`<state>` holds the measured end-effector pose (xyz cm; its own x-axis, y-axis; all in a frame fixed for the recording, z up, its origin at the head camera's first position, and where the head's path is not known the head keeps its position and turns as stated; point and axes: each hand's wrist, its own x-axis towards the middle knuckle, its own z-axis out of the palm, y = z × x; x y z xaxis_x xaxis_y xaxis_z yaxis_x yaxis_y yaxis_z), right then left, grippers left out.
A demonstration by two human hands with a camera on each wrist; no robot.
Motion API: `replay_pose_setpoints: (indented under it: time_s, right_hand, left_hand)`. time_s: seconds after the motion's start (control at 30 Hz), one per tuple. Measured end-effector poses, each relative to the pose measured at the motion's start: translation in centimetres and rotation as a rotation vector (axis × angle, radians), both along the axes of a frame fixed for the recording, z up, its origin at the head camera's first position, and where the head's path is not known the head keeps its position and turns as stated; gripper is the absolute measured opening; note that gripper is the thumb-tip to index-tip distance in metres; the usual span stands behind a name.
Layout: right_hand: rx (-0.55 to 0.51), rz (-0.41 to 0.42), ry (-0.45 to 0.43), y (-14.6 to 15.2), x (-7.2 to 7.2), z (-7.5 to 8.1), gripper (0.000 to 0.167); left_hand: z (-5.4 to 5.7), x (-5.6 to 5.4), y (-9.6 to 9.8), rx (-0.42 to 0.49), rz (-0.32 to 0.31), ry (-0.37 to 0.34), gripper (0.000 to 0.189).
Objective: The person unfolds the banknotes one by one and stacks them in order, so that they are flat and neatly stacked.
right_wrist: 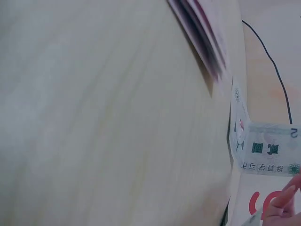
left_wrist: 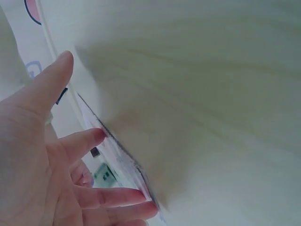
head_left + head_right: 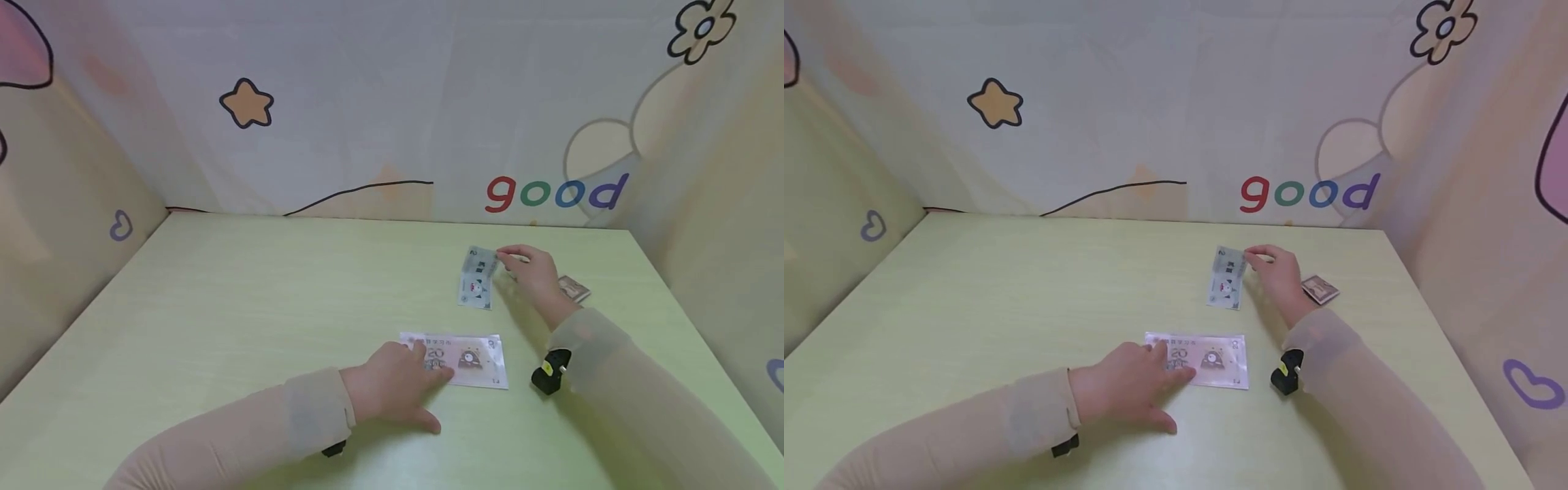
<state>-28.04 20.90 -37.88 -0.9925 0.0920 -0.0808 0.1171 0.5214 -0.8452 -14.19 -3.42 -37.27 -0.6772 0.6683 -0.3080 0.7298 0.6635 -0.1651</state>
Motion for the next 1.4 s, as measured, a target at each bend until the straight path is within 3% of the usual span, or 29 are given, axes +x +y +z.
replay_pose_setpoints:
  time_s: [0.27, 0.5, 0.77, 0.9, 1.2, 1.3, 1.4]
  right_hand:
    - [-0.053, -0.012, -0.014, 0.5, 0.9, 1.3, 0.045]
    - [-0.141, -0.015, 0.029, 0.4, 2.4, 2.9, 0.042]
    - [-0.208, 0.092, 0.034, 0.4, 3.6, 3.2, 0.041]
    - [-0.172, 0.123, 0.014, 0.3, 4.5, 3.2, 0.04]
    - [-0.127, 0.222, -0.014, -0.7, 5.4, 2.7, 0.033]
    - [-0.121, 0.269, -0.02, -1.3, 5.7, 2.2, 0.03]
    - [-0.121, 0.315, -0.032, -1.9, 6.0, 1.7, 0.028]
  left_hand:
    - [0.2, -0.1, 0.0, -0.026, -0.01, 0.058, 0.07]
    - [0.2, -0.8, -0.1, 0.032, -0.055, -0.01, 0.061]
    - [-0.4, -1.6, -0.4, 0.116, -0.074, -0.03, 0.052]
    - [0.0, -2.2, -0.8, 0.278, -0.027, -0.072, 0.042]
    - [1.8, -4.0, -1.9, 0.969, 0.314, -0.191, 0.026]
    - [2.0, -4.4, -1.9, 1.108, 0.386, -0.257, 0.028]
    - [2.0, -4.8, -1.7, 1.186, 0.438, -0.343, 0.028]
